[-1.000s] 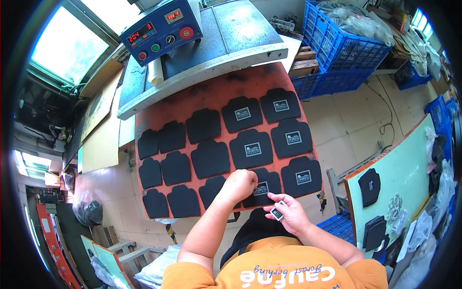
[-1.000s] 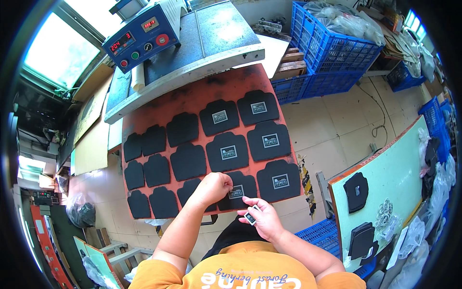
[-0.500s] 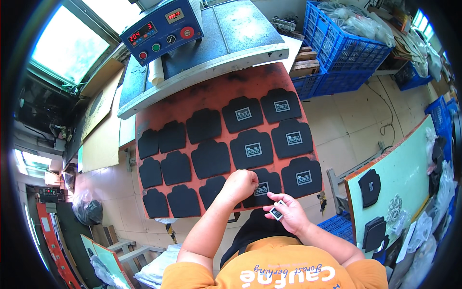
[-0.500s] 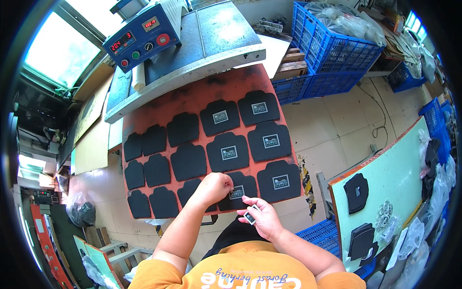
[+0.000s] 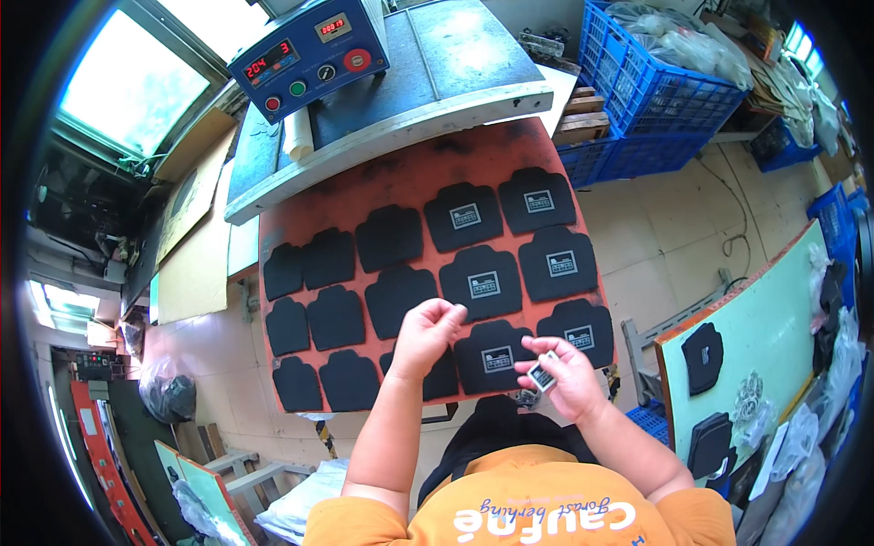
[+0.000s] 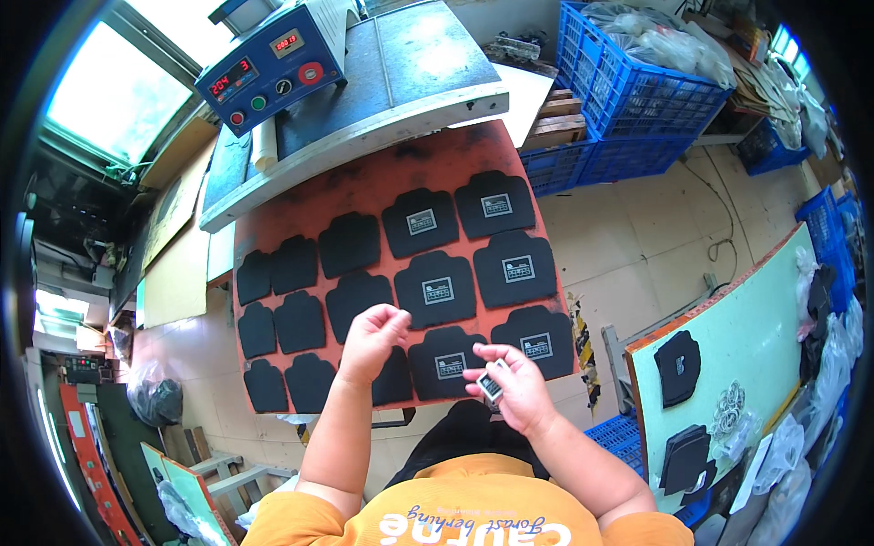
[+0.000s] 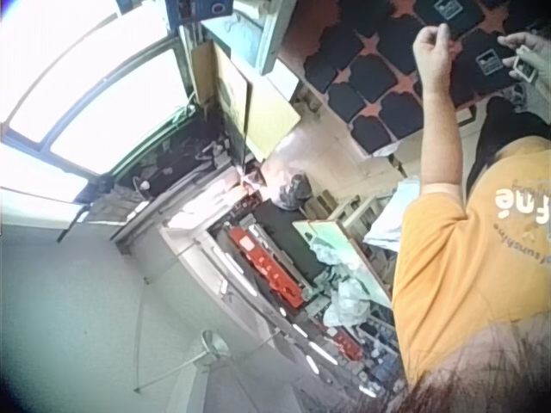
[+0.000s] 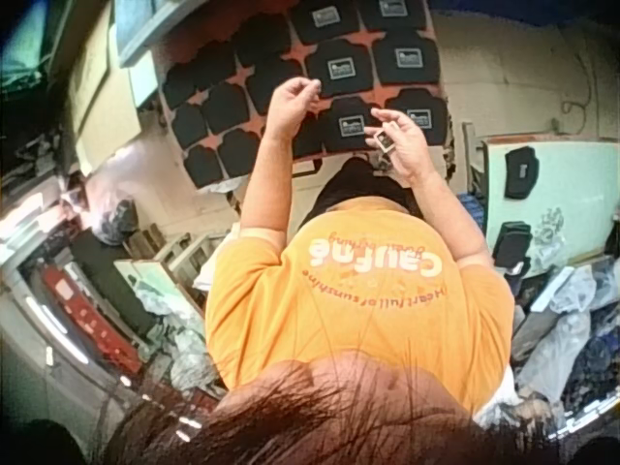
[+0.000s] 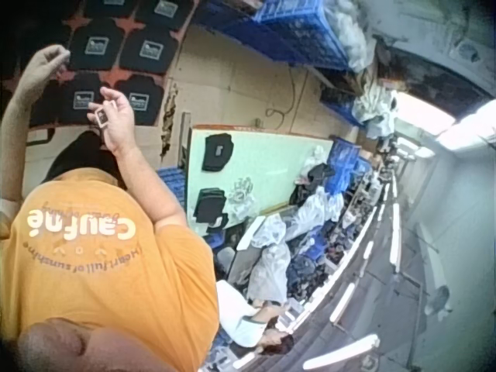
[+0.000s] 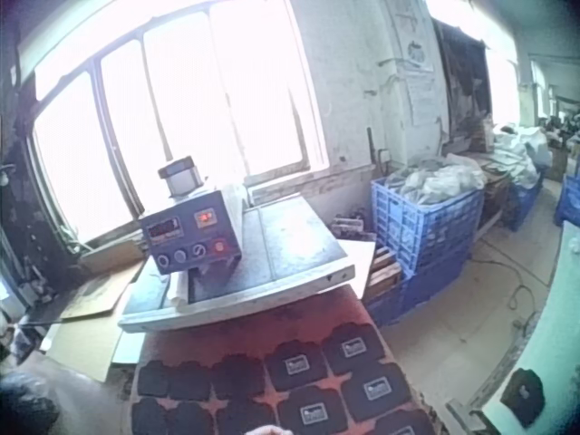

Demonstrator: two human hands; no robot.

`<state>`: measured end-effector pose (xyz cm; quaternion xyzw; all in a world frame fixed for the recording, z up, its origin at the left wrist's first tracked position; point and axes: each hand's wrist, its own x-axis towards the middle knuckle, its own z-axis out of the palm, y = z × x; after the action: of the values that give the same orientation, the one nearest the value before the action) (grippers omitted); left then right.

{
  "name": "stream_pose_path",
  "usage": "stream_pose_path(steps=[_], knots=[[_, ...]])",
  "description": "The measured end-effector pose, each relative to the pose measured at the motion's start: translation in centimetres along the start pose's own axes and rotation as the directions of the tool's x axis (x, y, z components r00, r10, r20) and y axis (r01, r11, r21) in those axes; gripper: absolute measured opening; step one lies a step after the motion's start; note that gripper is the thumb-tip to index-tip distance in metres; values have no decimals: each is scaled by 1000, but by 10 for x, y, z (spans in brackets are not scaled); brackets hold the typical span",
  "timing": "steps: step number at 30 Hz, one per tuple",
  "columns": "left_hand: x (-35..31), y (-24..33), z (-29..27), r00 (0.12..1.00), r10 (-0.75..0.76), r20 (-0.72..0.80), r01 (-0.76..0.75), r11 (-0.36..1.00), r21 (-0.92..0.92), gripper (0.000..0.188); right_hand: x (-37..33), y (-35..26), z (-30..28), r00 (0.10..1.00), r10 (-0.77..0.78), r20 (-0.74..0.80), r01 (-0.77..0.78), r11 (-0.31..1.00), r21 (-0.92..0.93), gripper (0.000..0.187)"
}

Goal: The person arranges fabric pieces onto a heat press tray, places a label onto each piece by hand, and slides the tray into the machine.

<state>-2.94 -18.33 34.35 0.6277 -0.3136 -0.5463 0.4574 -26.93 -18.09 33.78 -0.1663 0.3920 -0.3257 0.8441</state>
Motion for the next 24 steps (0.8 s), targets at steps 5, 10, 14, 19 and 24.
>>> stream_pose_path(steps=[5, 10, 14, 19, 24], knots=[[12, -8, -3, 991, 106, 80, -19, 711, -703, 41, 33, -27, 15, 1000, -24, 2, 24, 999, -30, 23], [26, -14, -1, 995, 99, 34, -40, 660, -750, 51, 60, -35, 23, 999, 8, 33, -6, 998, -63, 24], [29, -13, -3, 995, 98, 27, -44, 657, -753, 54, 77, -35, 21, 999, 30, 39, -27, 996, -85, 26], [29, -14, -4, 996, 79, 33, -24, 631, -775, 57, 86, -39, 23, 998, 48, 47, -43, 994, -104, 26], [29, -13, -5, 996, 78, 38, -18, 618, -786, 53, 91, -41, 26, 997, 59, 46, -54, 993, -108, 25]])
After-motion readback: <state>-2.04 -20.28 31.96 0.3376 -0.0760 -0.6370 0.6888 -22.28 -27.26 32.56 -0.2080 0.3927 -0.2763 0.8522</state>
